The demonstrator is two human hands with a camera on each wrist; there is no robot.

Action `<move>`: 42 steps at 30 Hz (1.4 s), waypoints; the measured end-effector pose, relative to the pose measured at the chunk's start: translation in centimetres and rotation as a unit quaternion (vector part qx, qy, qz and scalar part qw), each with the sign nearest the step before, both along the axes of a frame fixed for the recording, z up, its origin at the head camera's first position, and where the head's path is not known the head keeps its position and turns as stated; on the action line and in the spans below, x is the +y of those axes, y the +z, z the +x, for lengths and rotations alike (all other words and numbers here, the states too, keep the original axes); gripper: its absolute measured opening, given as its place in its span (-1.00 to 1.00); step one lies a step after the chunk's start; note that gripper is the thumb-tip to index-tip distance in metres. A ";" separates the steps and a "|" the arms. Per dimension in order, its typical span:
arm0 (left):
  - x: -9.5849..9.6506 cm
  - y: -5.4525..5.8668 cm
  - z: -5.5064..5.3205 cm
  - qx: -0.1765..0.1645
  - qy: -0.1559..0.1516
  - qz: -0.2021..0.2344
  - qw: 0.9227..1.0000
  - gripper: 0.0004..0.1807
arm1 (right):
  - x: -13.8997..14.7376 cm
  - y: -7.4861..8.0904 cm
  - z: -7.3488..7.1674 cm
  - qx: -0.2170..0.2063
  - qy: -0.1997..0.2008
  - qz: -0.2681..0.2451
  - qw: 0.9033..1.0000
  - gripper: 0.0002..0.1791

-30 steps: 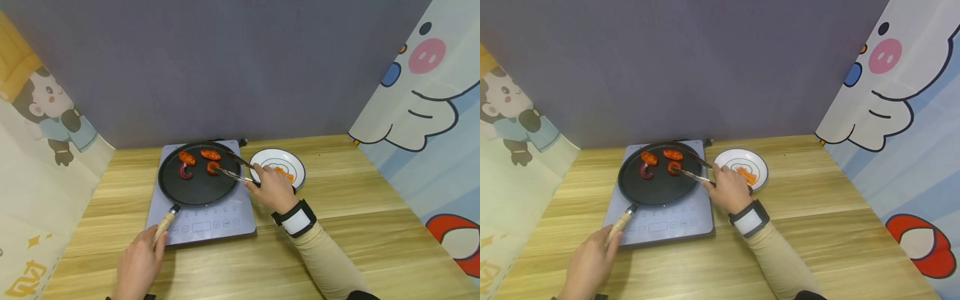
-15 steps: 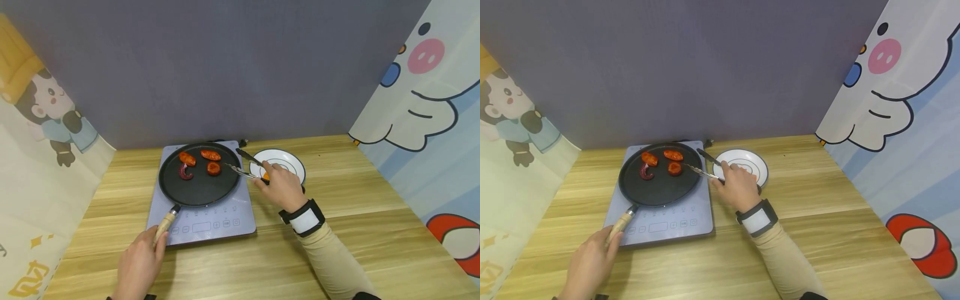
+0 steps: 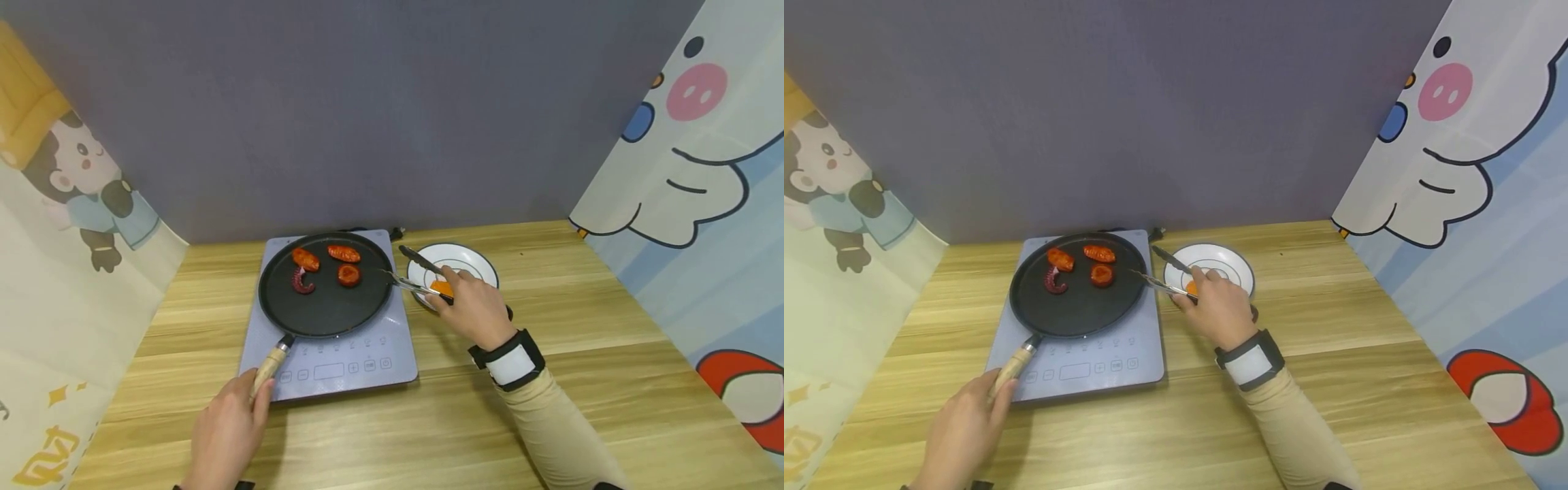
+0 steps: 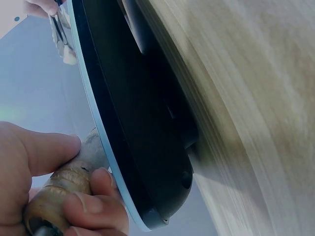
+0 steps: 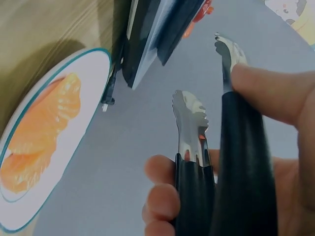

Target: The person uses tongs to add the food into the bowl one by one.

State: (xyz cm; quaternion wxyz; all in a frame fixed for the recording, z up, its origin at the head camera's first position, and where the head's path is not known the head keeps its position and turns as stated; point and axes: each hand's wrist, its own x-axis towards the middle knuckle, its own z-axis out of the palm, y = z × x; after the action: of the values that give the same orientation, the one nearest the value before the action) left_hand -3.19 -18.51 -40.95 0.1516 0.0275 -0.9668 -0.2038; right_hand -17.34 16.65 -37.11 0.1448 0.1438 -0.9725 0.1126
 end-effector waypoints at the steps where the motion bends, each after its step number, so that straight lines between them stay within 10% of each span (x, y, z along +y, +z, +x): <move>1: 0.0 0.0 0.0 0.001 -0.001 -0.001 1.000 -0.67 | 0.2 0.1 0.0 -0.001 0.001 -0.001 1.000 -0.28; 42: 0.1 0.0 0.1 0.005 -0.001 0.004 1.000 -0.72 | 6.9 3.8 0.5 -0.167 -0.120 0.026 0.978 -0.50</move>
State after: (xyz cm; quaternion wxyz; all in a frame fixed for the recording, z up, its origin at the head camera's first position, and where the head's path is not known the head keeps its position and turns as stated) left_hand -3.08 -18.44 -40.92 0.1559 0.0259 -0.9652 -0.2082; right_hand -16.81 23.51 -33.28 -0.0106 0.0089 -0.9957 0.0918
